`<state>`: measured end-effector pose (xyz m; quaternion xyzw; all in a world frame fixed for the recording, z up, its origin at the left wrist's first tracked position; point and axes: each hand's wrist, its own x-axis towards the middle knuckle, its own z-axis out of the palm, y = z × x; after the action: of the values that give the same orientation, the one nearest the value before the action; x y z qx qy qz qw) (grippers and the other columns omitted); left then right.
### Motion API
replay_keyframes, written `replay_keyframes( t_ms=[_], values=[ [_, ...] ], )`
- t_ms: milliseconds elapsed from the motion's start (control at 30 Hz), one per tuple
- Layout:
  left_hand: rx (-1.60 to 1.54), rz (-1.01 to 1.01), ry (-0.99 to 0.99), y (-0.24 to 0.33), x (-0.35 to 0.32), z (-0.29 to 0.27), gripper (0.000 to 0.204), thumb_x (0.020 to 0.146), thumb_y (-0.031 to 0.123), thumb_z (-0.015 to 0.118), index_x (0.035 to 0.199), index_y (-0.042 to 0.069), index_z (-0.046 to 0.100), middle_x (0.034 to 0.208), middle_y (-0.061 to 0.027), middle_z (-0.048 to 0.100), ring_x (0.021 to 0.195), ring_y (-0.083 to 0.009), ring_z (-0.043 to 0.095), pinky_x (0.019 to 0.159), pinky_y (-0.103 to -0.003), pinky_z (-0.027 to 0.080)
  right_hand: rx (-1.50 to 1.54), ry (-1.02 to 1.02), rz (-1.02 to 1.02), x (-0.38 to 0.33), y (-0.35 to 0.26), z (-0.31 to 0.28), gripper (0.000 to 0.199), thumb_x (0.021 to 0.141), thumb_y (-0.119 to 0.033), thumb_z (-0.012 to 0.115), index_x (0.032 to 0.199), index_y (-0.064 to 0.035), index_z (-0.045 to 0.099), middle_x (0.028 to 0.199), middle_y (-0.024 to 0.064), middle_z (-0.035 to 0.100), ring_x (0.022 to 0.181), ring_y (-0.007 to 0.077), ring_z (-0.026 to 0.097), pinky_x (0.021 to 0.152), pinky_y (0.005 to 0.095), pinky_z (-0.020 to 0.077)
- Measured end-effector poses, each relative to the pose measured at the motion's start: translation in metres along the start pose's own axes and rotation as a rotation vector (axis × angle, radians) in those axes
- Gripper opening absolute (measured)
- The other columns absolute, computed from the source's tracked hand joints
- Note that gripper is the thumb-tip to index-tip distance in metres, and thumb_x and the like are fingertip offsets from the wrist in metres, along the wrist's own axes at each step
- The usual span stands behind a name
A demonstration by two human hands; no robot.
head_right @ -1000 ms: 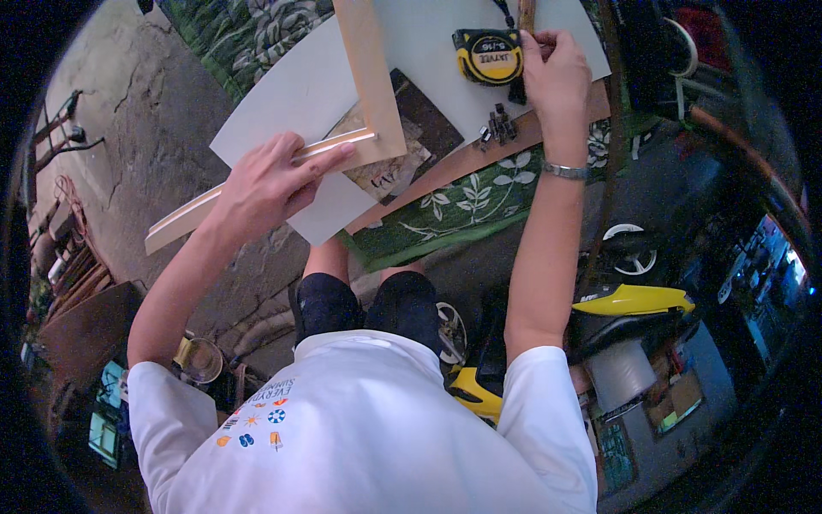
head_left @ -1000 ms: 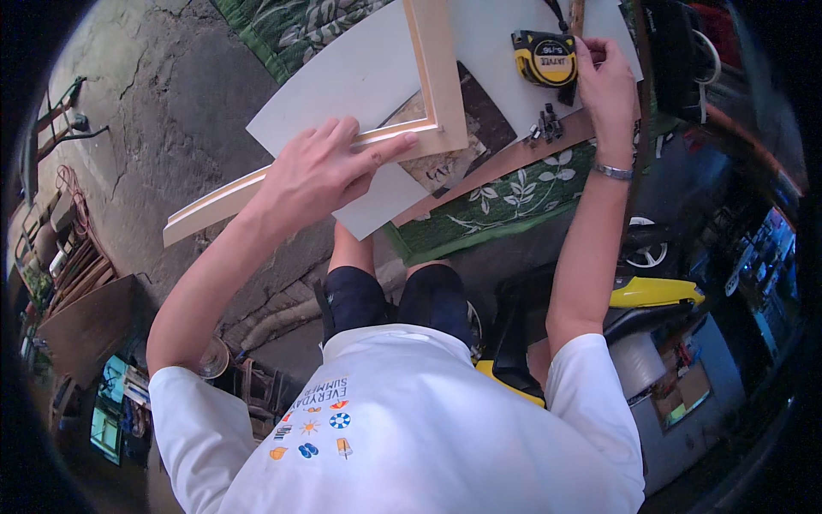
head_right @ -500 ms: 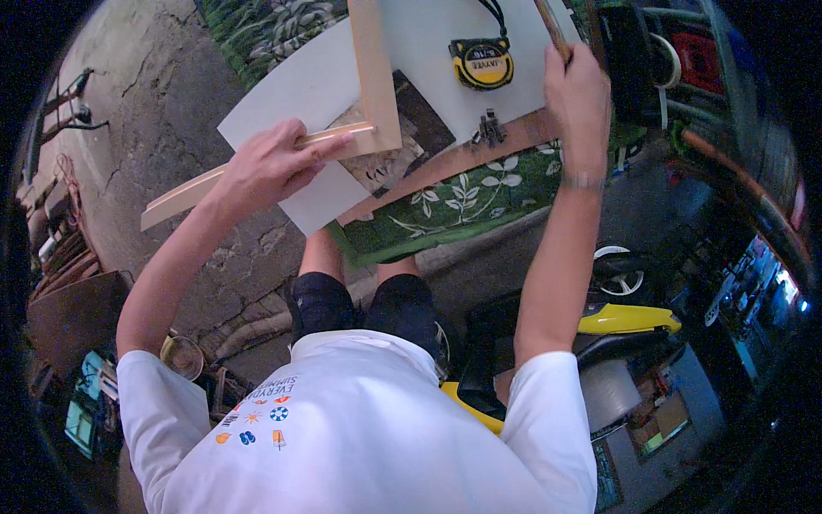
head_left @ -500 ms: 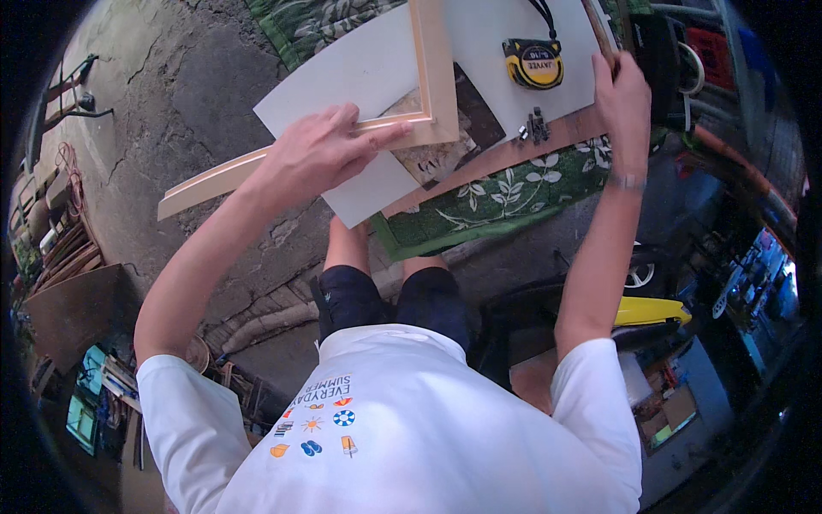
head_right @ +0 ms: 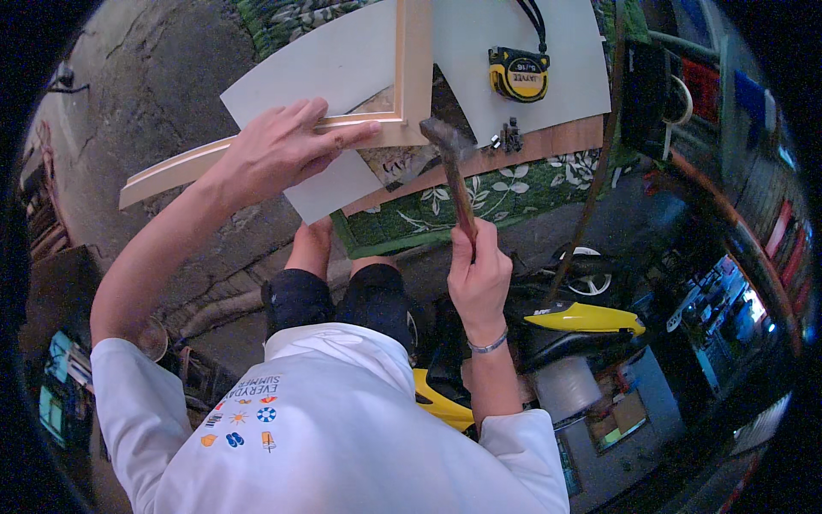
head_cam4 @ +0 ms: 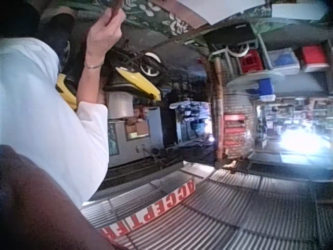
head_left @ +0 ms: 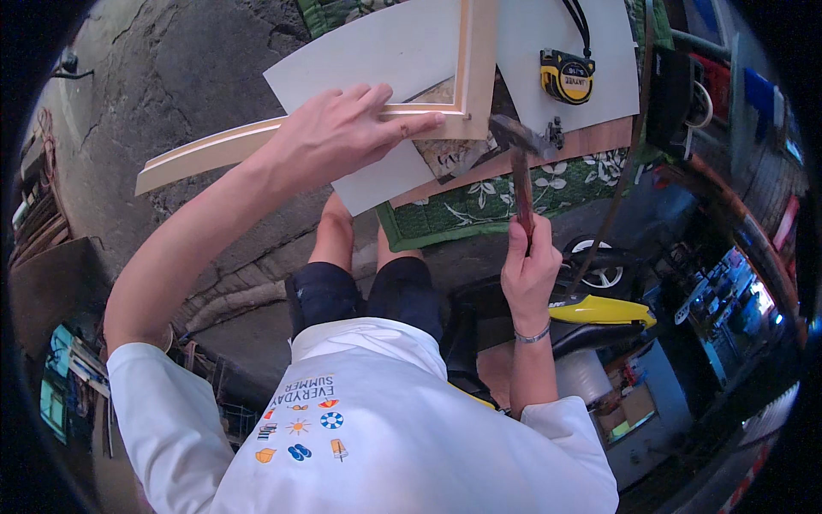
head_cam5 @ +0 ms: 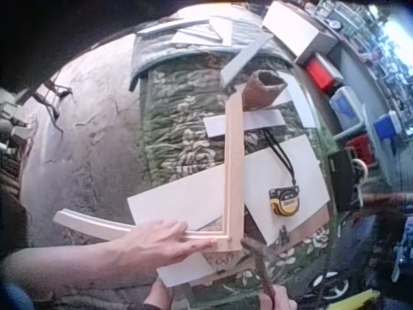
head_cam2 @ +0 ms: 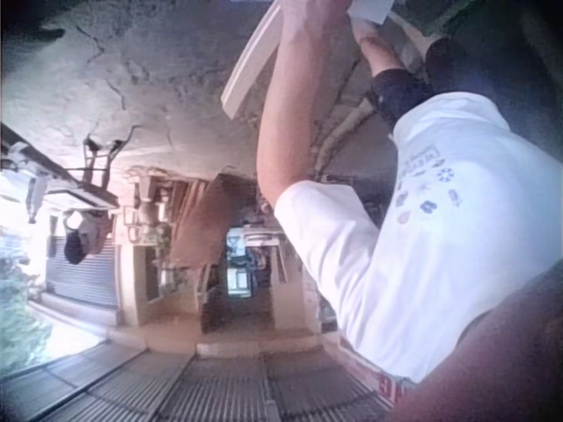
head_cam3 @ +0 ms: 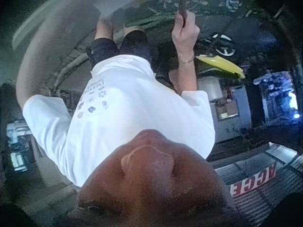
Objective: The person assembles a wooden frame by hand, using a hammer to drive nails into the corners. They repeatedly position the frame pieces, insert nails, and hammer them in place while sitting on the floor.
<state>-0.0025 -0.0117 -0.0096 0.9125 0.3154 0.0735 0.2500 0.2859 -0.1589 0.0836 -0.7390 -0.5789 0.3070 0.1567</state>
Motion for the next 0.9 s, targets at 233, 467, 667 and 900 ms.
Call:
replay_keyframes(
  t_ms=[233, 467, 667, 900],
  values=[
    [0.015, 0.011, 0.042, -0.002, -0.001, 0.005, 0.072, 0.092, 0.022, 0.071, 0.157, 0.042, 0.047, 0.097, -0.0079, 0.053, 0.084, -0.0238, 0.061, 0.068, -0.037, 0.054, 0.084, 0.281, -0.188, -0.011, -0.011, -0.005, 0.021, 0.108, -0.021, 0.060, 0.110, -0.0001, 0.060, 0.072, 0.0106, 0.061, 0.057, 0.0180, 0.057, 0.052, 0.0339, 0.0442],
    [-0.014, 0.044, 0.067, -0.002, 0.000, 0.007, 0.071, 0.092, 0.022, 0.072, 0.157, 0.040, 0.049, 0.096, -0.0069, 0.052, 0.083, -0.0229, 0.059, 0.067, -0.037, 0.053, -0.147, 0.115, -0.140, 0.020, -0.016, -0.005, 0.014, 0.103, -0.016, 0.064, 0.103, -0.0024, 0.062, 0.079, 0.0177, 0.068, 0.066, 0.0423, 0.068, 0.055, 0.0456, 0.0515],
    [0.033, 0.035, 0.092, -0.003, -0.002, 0.010, 0.069, 0.094, 0.024, 0.070, 0.157, 0.041, 0.048, 0.096, -0.0070, 0.052, 0.082, -0.0222, 0.059, 0.066, -0.036, 0.052, -0.109, 0.128, -0.086, 0.005, -0.004, -0.001, 0.012, 0.101, -0.012, 0.063, 0.099, -0.0001, 0.062, 0.077, 0.0140, 0.067, 0.064, 0.0354, 0.070, 0.056, 0.0416, 0.0507],
    [0.057, 0.011, 0.094, -0.003, -0.002, 0.008, 0.071, 0.092, 0.026, 0.071, 0.156, 0.044, 0.047, 0.096, -0.0071, 0.052, 0.083, -0.0221, 0.060, 0.064, -0.036, 0.053, 0.240, 0.225, -0.163, -0.004, -0.003, 0.008, 0.018, 0.106, -0.019, 0.060, 0.101, -0.0016, 0.061, 0.077, 0.0171, 0.067, 0.068, 0.0415, 0.071, 0.057, 0.0417, 0.0523]
  ],
)
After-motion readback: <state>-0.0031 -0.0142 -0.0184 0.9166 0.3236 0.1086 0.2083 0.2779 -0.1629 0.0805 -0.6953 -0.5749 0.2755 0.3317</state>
